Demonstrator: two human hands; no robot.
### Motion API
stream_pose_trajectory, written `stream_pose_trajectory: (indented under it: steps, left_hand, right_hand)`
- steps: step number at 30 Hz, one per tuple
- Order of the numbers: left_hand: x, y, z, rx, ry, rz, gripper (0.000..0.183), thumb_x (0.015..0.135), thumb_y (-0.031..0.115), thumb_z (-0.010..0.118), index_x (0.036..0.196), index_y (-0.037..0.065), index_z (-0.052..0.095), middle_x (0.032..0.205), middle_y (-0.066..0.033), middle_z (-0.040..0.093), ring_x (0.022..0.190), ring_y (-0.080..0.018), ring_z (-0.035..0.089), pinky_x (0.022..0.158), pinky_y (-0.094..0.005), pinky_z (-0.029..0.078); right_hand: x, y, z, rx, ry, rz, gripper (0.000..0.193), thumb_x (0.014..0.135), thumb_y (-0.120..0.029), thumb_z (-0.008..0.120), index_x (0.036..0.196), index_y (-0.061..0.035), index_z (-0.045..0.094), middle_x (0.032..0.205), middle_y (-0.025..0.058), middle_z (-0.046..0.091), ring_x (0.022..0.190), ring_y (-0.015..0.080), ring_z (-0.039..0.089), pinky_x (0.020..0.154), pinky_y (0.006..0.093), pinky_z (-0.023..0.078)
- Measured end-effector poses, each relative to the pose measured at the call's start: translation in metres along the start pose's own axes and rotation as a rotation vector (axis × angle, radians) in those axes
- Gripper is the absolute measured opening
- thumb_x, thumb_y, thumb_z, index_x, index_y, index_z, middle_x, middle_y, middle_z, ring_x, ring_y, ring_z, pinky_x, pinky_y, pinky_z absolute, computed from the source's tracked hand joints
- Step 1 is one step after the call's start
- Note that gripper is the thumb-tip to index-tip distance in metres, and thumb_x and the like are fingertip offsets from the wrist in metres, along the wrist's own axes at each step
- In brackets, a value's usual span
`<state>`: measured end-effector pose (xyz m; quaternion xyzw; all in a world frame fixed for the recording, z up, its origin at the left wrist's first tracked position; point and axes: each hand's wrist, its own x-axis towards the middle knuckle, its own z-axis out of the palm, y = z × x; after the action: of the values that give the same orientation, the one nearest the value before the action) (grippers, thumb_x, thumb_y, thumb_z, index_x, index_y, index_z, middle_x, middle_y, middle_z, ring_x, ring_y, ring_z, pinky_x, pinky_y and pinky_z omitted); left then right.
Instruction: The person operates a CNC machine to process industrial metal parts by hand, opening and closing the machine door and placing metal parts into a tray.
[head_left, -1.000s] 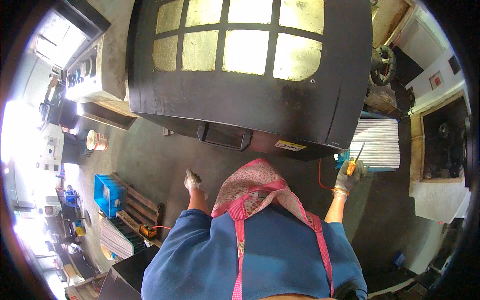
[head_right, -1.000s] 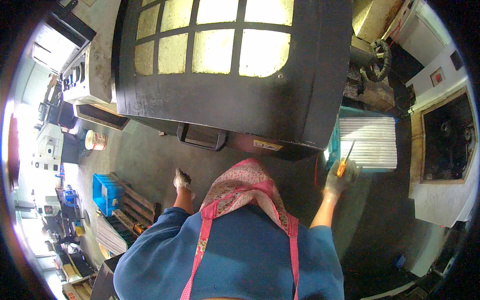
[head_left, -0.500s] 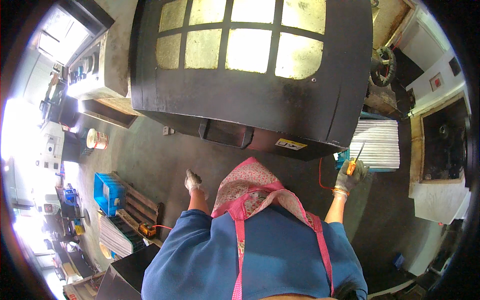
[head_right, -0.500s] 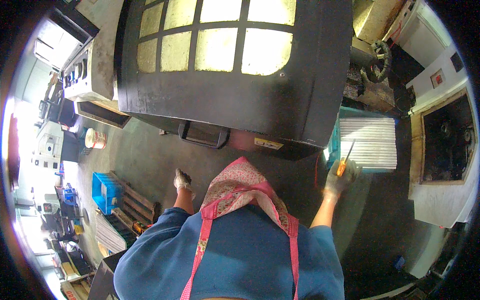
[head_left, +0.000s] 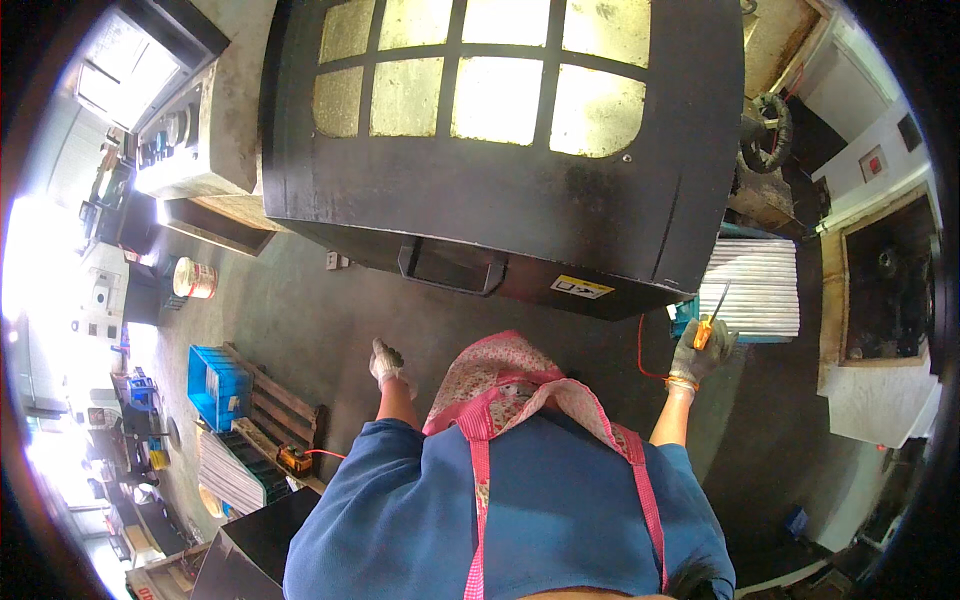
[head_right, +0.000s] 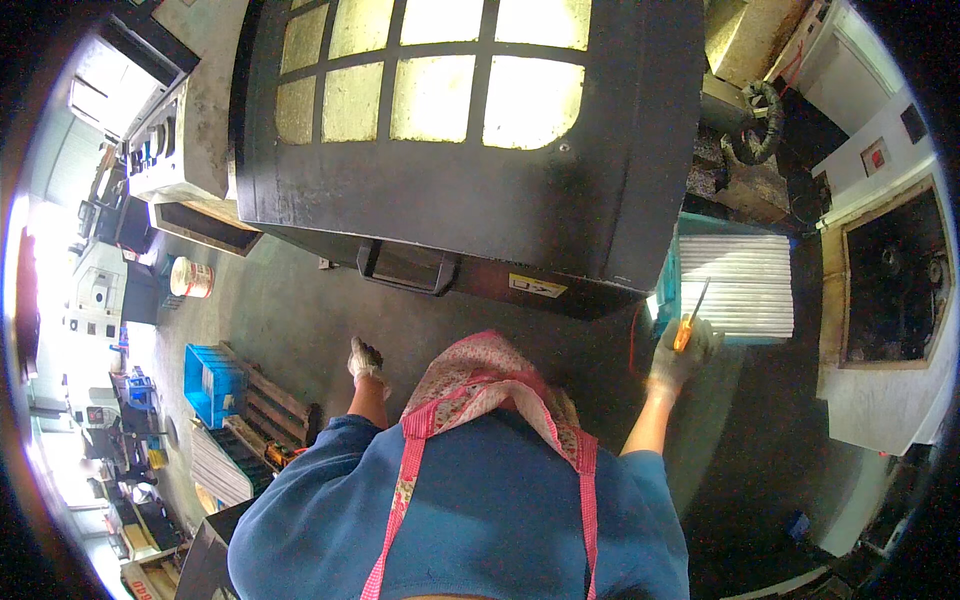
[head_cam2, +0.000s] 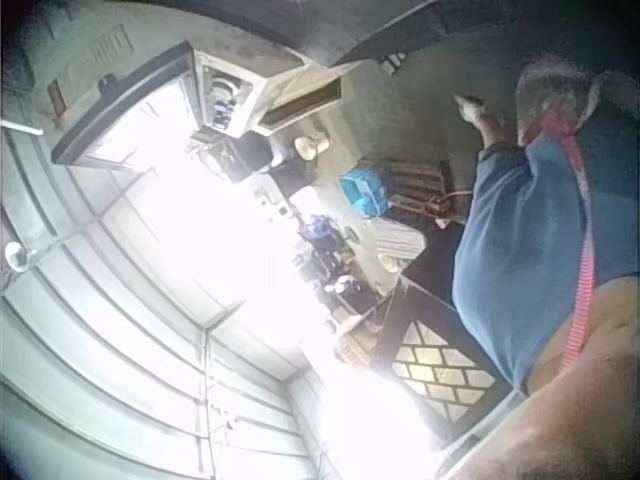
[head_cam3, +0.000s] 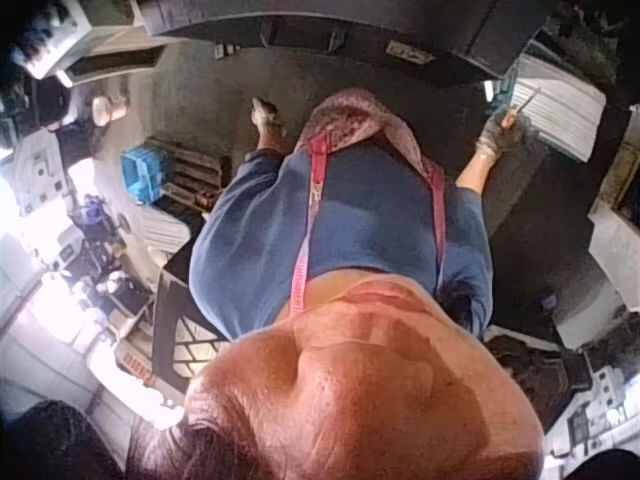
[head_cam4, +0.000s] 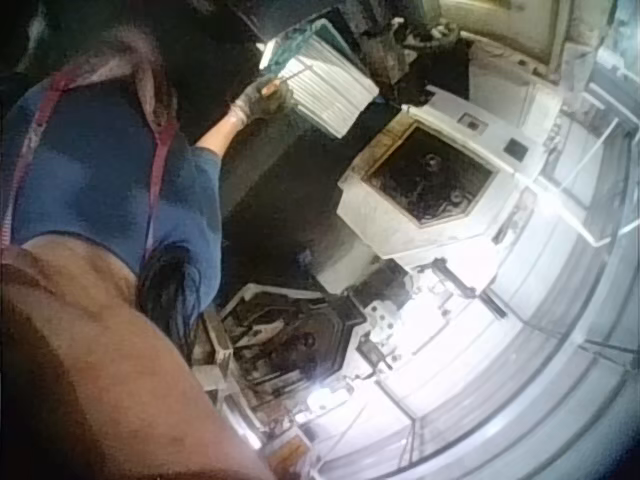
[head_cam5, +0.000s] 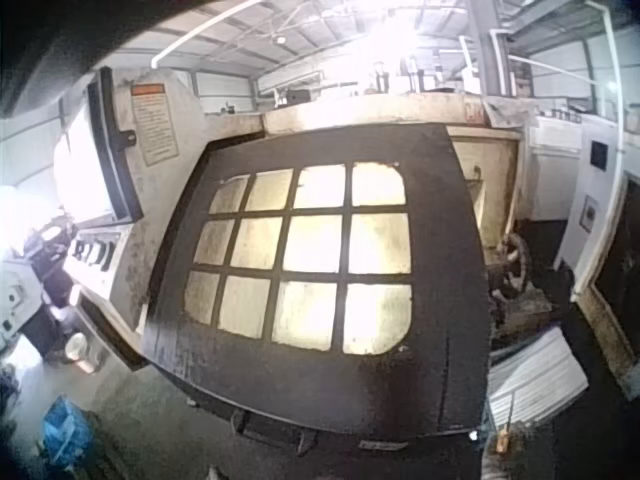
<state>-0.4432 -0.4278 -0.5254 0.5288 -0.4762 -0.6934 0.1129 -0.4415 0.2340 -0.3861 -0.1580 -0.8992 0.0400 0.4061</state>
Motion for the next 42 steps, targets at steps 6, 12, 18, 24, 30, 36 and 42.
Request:
stream_pose_trajectory:
  steps: [6, 12, 18, 24, 30, 36, 42]
  left_hand:
    - [-0.009, 0.002, 0.004, 0.037, 0.059, 0.035, 0.040, 0.103, 0.057, 0.054, 0.109, 0.018, 0.063, 0.092, -0.0073, 0.067, 0.087, -0.0261, 0.063, 0.076, -0.0458, 0.050]
    - [0.004, 0.004, 0.001, -0.099, 0.054, 0.004, 0.033, 0.105, 0.051, 0.060, 0.093, 0.019, 0.061, 0.075, 0.0001, 0.058, 0.063, -0.0178, 0.053, 0.058, -0.0378, 0.045]
    - [-0.006, 0.005, 0.008, -0.260, -0.021, -0.044, 0.035, 0.104, 0.048, 0.062, 0.094, 0.015, 0.062, 0.073, -0.0026, 0.056, 0.061, -0.0196, 0.053, 0.057, -0.0393, 0.045]
    - [-0.017, 0.008, 0.015, -0.110, 0.091, 0.042, 0.033, 0.102, 0.046, 0.065, 0.093, 0.014, 0.060, 0.069, -0.0037, 0.054, 0.056, -0.0211, 0.052, 0.053, -0.0401, 0.044]
    - [-0.004, 0.004, 0.011, -0.128, 0.070, 0.070, 0.033, 0.100, 0.044, 0.070, 0.093, 0.013, 0.060, 0.067, -0.0041, 0.055, 0.055, -0.0234, 0.053, 0.052, -0.0411, 0.045]
    - [-0.007, 0.005, 0.014, -0.106, 0.104, 0.038, 0.035, 0.103, 0.047, 0.063, 0.084, 0.018, 0.057, 0.066, -0.0012, 0.054, 0.054, -0.0198, 0.052, 0.051, -0.0383, 0.042]
    - [-0.013, 0.009, 0.011, -0.077, 0.082, 0.059, 0.037, 0.104, 0.049, 0.061, 0.086, 0.017, 0.057, 0.067, -0.0023, 0.055, 0.056, -0.0215, 0.054, 0.055, -0.0418, 0.045]
  right_hand:
    - [0.001, 0.000, 0.002, -0.006, 0.060, -0.035, 0.031, 0.100, -0.037, 0.072, 0.108, -0.0072, 0.067, 0.110, 0.0114, 0.070, 0.112, 0.0331, 0.067, 0.120, 0.0590, 0.039]
    - [0.000, 0.002, 0.003, -0.007, 0.081, -0.058, 0.030, 0.100, -0.037, 0.071, 0.107, -0.0077, 0.066, 0.110, 0.0117, 0.069, 0.111, 0.0328, 0.067, 0.119, 0.0594, 0.040]
    - [0.000, 0.001, 0.003, -0.016, 0.068, -0.048, 0.031, 0.101, -0.039, 0.069, 0.106, -0.0080, 0.066, 0.109, 0.0118, 0.069, 0.110, 0.0336, 0.067, 0.121, 0.0593, 0.037]
    - [0.002, 0.000, 0.002, -0.002, 0.049, -0.039, 0.032, 0.102, -0.040, 0.067, 0.104, -0.0080, 0.067, 0.107, 0.0120, 0.069, 0.109, 0.0337, 0.067, 0.121, 0.0593, 0.036]
    - [0.002, -0.002, 0.001, -0.024, 0.042, -0.041, 0.028, 0.101, -0.036, 0.069, 0.105, -0.0076, 0.067, 0.108, 0.0121, 0.069, 0.111, 0.0339, 0.066, 0.121, 0.0602, 0.036]
    - [0.004, -0.005, -0.001, 0.029, 0.059, -0.045, 0.027, 0.101, -0.033, 0.068, 0.106, -0.0070, 0.067, 0.109, 0.0122, 0.069, 0.112, 0.0336, 0.066, 0.122, 0.0599, 0.035]
    - [0.004, -0.006, -0.003, 0.026, 0.025, -0.015, 0.026, 0.101, -0.033, 0.069, 0.106, -0.0077, 0.067, 0.108, 0.0105, 0.069, 0.109, 0.0324, 0.067, 0.122, 0.0596, 0.036]
